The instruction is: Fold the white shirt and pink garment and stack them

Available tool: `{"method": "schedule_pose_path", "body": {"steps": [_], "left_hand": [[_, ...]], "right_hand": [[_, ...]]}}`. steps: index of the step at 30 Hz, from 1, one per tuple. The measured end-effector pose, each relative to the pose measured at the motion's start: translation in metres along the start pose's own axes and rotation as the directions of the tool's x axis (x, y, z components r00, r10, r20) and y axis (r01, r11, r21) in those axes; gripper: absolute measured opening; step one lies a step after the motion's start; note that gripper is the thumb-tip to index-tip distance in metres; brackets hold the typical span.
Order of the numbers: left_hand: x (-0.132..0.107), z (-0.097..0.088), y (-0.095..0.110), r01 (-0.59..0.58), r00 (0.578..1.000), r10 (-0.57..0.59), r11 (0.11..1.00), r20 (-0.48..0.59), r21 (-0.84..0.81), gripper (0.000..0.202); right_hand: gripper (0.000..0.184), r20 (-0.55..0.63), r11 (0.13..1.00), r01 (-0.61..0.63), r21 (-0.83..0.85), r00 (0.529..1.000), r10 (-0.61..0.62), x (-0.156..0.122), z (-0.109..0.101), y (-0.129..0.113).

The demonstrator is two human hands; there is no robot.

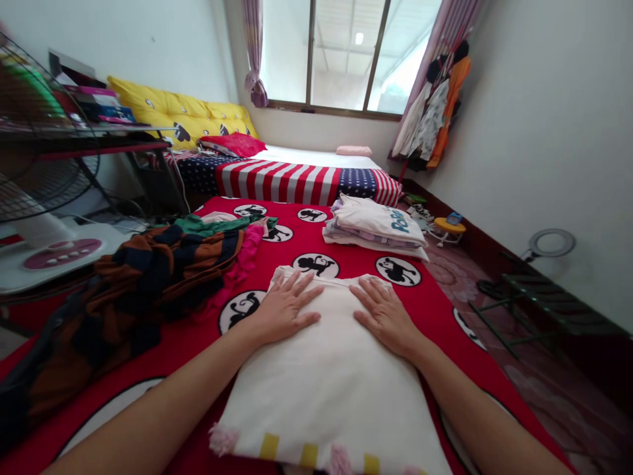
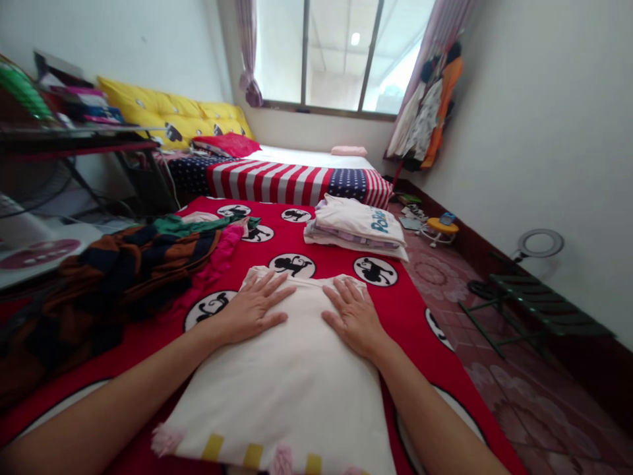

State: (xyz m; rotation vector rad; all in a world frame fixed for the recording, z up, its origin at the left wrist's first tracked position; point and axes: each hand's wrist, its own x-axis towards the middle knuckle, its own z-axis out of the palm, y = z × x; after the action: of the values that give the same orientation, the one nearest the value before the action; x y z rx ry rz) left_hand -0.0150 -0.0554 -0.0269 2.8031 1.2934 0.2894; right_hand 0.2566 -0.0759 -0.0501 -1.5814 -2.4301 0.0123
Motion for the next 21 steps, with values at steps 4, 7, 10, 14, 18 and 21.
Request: {"method": "schedule_pose_path", "body": {"steps": [4,7,10,14,18,21], "left_hand": [[-0.001,0.004,-0.004,0.05,0.999,-0.05,0.999,0.0,-0.014,0.06],[-0.005,0.004,-0.012,0.212,0.976,-0.214,0.976,-0.047,-0.043,0.062],[-0.01,0.005,-0.028,0.359,0.923,-0.369,0.928,-0.113,-0.097,0.059],[-0.011,0.007,-0.047,0.401,0.835,-0.478,0.868,-0.272,-0.294,0.05],[-0.013,0.001,-0.054,0.26,0.799,-0.478,0.821,-0.364,-0.509,0.04],[-0.023,-0.023,-0.053,0.147,0.866,-0.426,0.719,-0.263,-0.679,0.036]], "right_hand": [[0.054,0.028,0.999,-0.038,-0.022,0.999,0.039,0.0,0.001,0.002],[0.051,-0.035,0.998,-0.054,0.033,0.998,0.056,-0.017,-0.016,-0.016],[0.047,-0.045,0.981,0.119,0.154,0.993,-0.113,-0.052,-0.036,-0.052],[0.066,0.02,0.877,0.463,0.131,0.883,-0.469,-0.097,-0.039,-0.098],[0.055,-0.038,0.831,0.549,-0.095,0.832,-0.554,-0.11,-0.021,-0.11],[0.055,-0.063,0.821,0.555,-0.135,0.822,-0.566,-0.113,-0.018,-0.098]]}}
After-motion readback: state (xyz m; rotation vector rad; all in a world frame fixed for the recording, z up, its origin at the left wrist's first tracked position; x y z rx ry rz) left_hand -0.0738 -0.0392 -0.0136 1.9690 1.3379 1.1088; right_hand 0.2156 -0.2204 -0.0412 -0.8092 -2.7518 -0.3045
